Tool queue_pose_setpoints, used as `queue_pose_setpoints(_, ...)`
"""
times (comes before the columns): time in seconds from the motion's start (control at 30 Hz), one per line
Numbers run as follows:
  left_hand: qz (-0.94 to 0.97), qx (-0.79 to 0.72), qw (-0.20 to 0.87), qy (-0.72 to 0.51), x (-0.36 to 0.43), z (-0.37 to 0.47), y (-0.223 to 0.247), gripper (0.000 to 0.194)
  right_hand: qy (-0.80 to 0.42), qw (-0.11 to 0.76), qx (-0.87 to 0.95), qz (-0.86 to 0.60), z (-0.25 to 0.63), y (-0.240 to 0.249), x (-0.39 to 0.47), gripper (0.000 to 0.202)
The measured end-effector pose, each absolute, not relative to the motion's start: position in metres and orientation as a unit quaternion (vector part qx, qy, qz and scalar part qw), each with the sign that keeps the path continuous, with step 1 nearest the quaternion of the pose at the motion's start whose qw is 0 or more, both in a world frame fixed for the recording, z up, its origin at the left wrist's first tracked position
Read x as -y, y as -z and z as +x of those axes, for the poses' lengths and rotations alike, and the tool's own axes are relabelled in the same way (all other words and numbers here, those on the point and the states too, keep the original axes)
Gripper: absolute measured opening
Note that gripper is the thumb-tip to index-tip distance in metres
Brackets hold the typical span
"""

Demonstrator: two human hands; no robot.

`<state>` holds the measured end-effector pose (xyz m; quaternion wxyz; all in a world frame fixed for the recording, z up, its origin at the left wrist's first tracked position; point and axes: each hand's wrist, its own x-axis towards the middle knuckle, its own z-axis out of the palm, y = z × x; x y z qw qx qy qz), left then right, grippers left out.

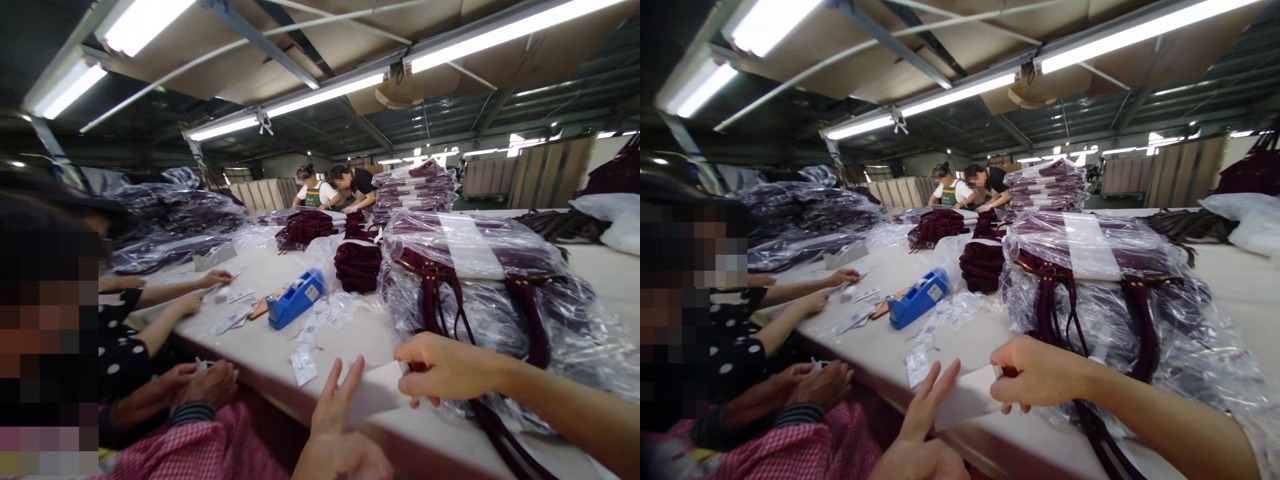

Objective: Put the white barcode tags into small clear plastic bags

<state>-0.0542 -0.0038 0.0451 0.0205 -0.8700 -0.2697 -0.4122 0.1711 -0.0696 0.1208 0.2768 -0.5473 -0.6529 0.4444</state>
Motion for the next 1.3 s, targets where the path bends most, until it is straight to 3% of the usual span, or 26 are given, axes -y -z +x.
queue_pose_setpoints(0.17, -0.882, 0.247, 0.001, 0.401, 0.019, -0.056, -0.052, 0.027, -0.41, 0.254, 0.675, -0.558, 0.162, -0.115, 0.073, 0.009)
queue_pose_setpoints(0.47, -0.862, 0.315, -0.195, 0.345, 0.029, -0.06, -0.038, 0.022, -0.522, 0.283, 0.622, -0.511, 0.166, -0.089, 0.072, 0.009)
queue_pose_setpoints(0.7, -0.811, 0.34, -0.182, 0.441, 0.038, -0.056, -0.014, 0.025, -0.497, 0.311, 0.598, -0.547, 0.164, -0.072, 0.076, 0.007)
queue_pose_setpoints(0.9, -0.818, 0.365, -0.223, 0.385, 0.039, -0.064, 0.003, 0.022, -0.504, 0.342, 0.588, -0.532, 0.164, -0.066, 0.075, 0.001)
queue_pose_setpoints(1.1, -0.764, 0.4, -0.305, 0.405, 0.045, -0.063, 0.002, 0.019, -0.426, 0.35, 0.611, -0.567, 0.167, -0.062, 0.077, 0.026)
queue_pose_setpoints(1.23, -0.734, 0.405, -0.366, 0.403, 0.044, -0.066, 0.001, 0.018, -0.488, 0.333, 0.614, -0.524, 0.172, -0.06, 0.081, 0.055)
queue_pose_setpoints(1.3, -0.732, 0.4, -0.37, 0.409, 0.042, -0.069, 0.0, 0.019, -0.5, 0.321, 0.624, -0.508, 0.175, -0.06, 0.083, 0.06)
